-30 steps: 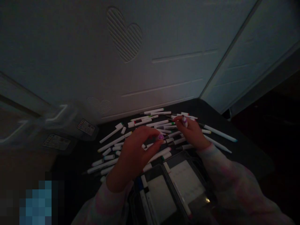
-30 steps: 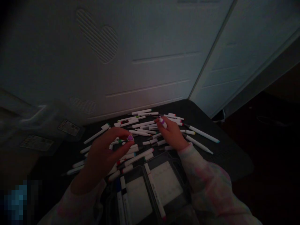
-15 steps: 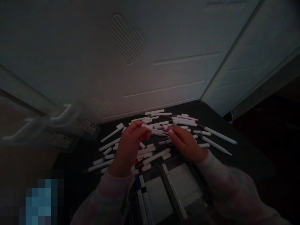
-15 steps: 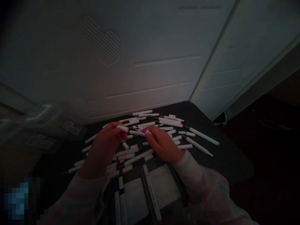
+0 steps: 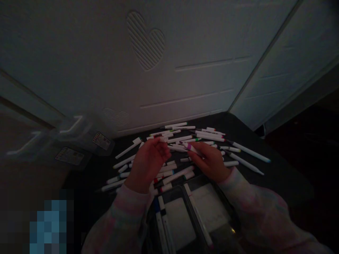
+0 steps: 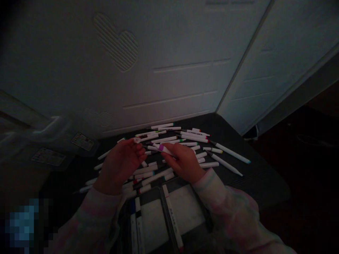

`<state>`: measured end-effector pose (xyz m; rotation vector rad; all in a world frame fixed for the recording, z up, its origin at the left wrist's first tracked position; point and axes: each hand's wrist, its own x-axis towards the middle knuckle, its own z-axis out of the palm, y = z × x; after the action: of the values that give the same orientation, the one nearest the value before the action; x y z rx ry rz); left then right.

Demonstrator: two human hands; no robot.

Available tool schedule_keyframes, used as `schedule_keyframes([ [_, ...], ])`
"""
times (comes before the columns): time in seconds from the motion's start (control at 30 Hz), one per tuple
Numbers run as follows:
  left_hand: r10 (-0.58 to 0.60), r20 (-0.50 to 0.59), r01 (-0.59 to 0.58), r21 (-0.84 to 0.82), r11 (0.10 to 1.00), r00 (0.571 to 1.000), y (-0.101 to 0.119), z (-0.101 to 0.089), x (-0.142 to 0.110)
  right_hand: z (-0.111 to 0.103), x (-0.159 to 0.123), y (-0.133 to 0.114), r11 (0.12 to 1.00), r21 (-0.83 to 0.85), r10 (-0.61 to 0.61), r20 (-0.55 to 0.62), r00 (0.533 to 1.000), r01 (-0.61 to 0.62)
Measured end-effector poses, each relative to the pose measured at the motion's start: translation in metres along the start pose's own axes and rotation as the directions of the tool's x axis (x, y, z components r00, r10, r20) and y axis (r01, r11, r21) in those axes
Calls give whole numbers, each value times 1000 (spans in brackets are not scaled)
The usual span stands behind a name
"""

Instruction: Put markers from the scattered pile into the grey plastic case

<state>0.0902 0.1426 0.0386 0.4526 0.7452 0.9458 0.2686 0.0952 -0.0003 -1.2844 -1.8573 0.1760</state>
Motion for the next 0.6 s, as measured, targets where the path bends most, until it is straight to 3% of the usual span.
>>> schedule_keyframes([
  [0.23, -34, 85, 43, -105, 994, 996, 1, -5, 2, -5, -3, 1, 995, 96, -15, -56, 998, 20],
  [0.33, -22, 88, 32, -114, 993, 996, 1, -5, 1, -5, -3, 1, 976, 211, 74, -90, 993, -53],
  [0.4, -18, 86, 27, -110, 994, 996, 1, -4, 1, -4, -2, 2, 916, 360, 230, -102, 968, -179],
  [0.5, 14, 54, -11, -58, 998, 998, 1, -3, 1, -4, 2, 2, 713, 601, 419, 46, 907, -360],
  [0.53, 39, 38, -38, -29, 999, 999, 0, -3, 1, -4, 3, 3, 660, 638, 433, 109, 895, -397],
  [0.6, 120, 6, -121, 43, 992, 993, -1, -3, 2, -5, 5, 2, 648, 635, 399, 187, 898, -420],
])
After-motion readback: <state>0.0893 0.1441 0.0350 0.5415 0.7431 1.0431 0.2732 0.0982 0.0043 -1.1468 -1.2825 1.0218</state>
